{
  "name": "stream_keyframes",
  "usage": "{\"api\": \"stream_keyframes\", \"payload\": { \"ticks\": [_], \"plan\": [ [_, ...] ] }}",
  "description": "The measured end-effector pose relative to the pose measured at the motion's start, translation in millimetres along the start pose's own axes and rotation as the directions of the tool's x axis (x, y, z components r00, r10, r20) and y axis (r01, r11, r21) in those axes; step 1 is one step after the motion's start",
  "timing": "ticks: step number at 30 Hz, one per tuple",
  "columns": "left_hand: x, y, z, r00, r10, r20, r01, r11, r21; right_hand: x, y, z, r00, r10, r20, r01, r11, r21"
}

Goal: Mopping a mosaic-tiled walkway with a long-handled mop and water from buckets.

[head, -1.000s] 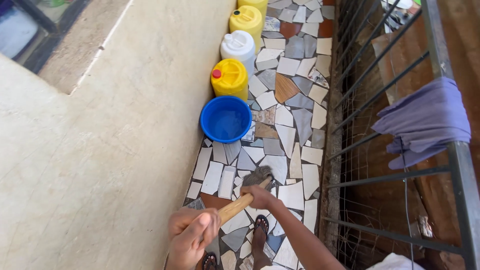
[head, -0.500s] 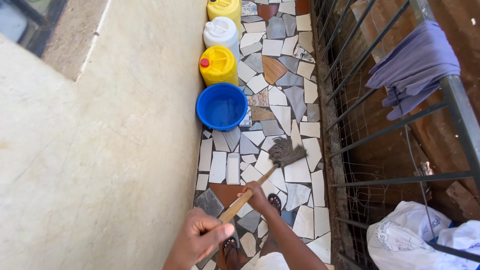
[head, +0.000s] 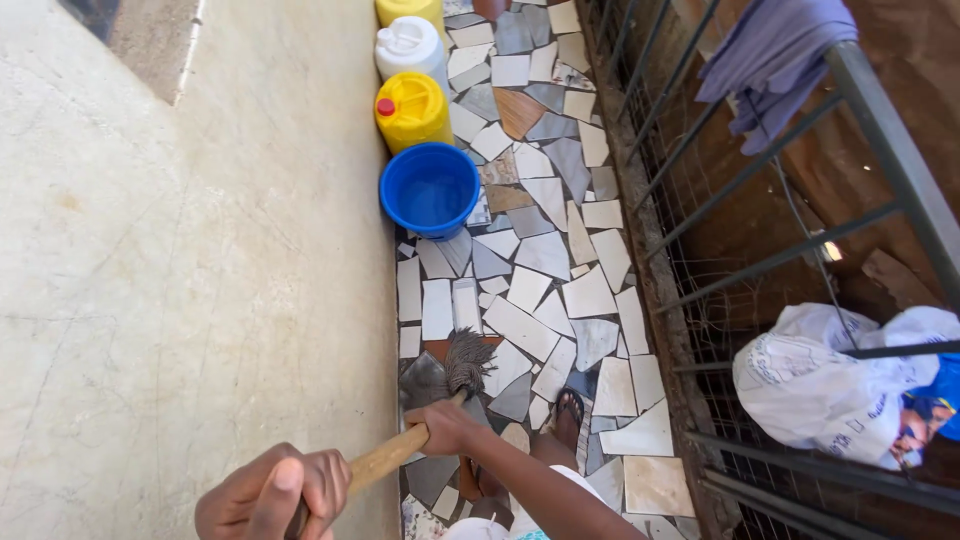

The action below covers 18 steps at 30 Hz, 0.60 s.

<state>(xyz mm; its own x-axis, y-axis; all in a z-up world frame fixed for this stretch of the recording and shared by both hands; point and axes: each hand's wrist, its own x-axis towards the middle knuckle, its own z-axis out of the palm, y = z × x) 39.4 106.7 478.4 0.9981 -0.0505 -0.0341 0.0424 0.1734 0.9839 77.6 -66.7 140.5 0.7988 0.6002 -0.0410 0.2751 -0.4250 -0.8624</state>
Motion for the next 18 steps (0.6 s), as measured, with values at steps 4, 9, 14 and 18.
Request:
{"api": "stream_keyframes", "payload": {
  "ticks": [4,9,14,18],
  "plan": [
    [16,-27,37,0.974,0.178,-0.138,-0.183,0.983,-0.018,-12,50,-30,0.997,0.073,-0.007,-0.073,0.997,-0.029],
    [42,-98,75,0.981,0.190,-0.050,-0.192,0.980,-0.044,-60,104,-93,0.871,0.379,-0.312,-0.447,0.875,-0.184],
    [16,-156,154,0.987,0.059,0.147,-0.045,0.994,-0.097,-159,180,-99,0.671,0.423,-0.609,-0.517,0.856,0.025],
    [3,-202,179,0.970,0.106,0.221,-0.061,0.977,-0.202,-208,204,-73,0.495,0.553,-0.670,-0.556,0.795,0.244]
  ]
}}
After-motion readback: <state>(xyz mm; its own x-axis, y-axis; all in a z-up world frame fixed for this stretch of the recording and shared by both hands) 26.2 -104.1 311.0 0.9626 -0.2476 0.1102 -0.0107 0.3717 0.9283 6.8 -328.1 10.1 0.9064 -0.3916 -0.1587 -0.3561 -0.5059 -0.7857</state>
